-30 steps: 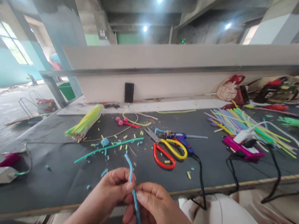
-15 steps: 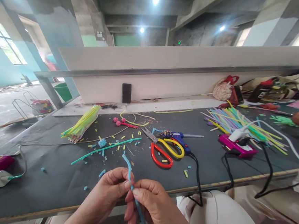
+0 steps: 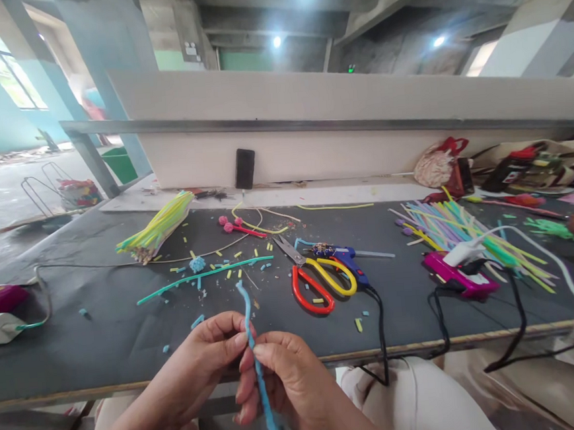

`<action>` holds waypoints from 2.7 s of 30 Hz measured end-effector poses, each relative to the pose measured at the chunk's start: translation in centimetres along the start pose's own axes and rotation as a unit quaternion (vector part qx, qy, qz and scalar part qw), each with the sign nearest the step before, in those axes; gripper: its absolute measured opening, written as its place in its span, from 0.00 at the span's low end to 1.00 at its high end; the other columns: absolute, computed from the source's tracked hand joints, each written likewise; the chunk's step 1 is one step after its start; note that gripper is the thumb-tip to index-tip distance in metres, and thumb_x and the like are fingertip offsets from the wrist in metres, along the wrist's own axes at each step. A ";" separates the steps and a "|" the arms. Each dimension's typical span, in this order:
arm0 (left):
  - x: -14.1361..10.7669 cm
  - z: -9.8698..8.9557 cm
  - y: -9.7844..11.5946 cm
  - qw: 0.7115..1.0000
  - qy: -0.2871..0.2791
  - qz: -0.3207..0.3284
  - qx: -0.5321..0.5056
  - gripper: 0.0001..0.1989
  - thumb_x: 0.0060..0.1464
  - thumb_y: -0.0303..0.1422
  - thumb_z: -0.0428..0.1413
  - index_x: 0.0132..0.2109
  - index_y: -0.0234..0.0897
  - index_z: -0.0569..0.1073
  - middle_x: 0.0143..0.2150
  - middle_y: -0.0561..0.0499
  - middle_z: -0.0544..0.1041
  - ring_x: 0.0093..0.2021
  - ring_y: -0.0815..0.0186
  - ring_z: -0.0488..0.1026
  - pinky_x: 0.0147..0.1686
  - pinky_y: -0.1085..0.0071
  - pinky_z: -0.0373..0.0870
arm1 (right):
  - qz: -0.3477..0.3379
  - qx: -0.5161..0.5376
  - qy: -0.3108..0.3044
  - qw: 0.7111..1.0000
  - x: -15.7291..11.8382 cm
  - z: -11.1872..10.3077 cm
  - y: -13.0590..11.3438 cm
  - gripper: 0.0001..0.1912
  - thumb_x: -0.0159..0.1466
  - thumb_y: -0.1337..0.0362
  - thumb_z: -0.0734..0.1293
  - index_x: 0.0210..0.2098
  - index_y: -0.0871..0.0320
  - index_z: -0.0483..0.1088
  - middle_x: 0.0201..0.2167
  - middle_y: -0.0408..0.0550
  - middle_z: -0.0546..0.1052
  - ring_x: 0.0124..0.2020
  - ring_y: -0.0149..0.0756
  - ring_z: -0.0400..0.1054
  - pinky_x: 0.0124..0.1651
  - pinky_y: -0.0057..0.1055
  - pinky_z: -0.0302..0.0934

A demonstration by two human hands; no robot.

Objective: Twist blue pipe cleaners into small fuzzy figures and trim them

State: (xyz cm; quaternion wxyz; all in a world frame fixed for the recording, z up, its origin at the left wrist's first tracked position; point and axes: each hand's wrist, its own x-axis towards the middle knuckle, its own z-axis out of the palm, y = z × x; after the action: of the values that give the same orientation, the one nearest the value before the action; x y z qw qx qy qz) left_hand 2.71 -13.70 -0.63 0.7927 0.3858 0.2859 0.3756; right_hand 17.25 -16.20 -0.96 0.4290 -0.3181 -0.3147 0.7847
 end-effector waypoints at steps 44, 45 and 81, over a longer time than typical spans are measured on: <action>-1.2 -1.0 0.5 0.993 0.074 0.034 0.090 0.13 0.49 0.39 0.58 0.29 0.35 0.66 0.23 0.58 0.62 0.24 0.74 0.58 0.27 0.76 0.57 | -0.119 -0.629 0.026 0.768 0.0 1.7 -2.5 0.14 0.61 0.66 0.56 0.19 0.57 0.57 0.18 0.37 0.58 0.22 0.28 0.52 0.25 0.26 0.47; -1.2 -0.8 0.4 0.994 0.076 0.039 0.061 0.13 0.47 0.39 0.59 0.29 0.34 0.66 0.23 0.58 0.63 0.24 0.74 0.59 0.28 0.75 0.58 | -0.116 -0.625 0.016 0.772 0.1 1.8 -2.6 0.14 0.61 0.66 0.56 0.19 0.56 0.54 0.18 0.37 0.57 0.22 0.27 0.52 0.25 0.26 0.46; -1.8 -3.8 2.3 0.973 0.184 0.119 0.073 0.10 0.43 0.36 0.63 0.28 0.33 0.73 0.21 0.55 0.71 0.23 0.74 0.66 0.24 0.79 0.62 | -0.068 -0.763 0.268 0.584 4.8 -9.2 -10.7 0.28 0.49 0.73 0.65 0.51 0.61 0.66 0.52 0.60 0.69 0.55 0.53 0.61 0.55 0.44 0.53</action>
State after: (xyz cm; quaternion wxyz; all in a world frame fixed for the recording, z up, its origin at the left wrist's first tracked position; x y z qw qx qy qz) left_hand -1.95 -12.75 -0.49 0.6458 0.3983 0.4050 0.5102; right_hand 27.30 -5.32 0.64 0.1452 -0.7022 -0.6892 0.1035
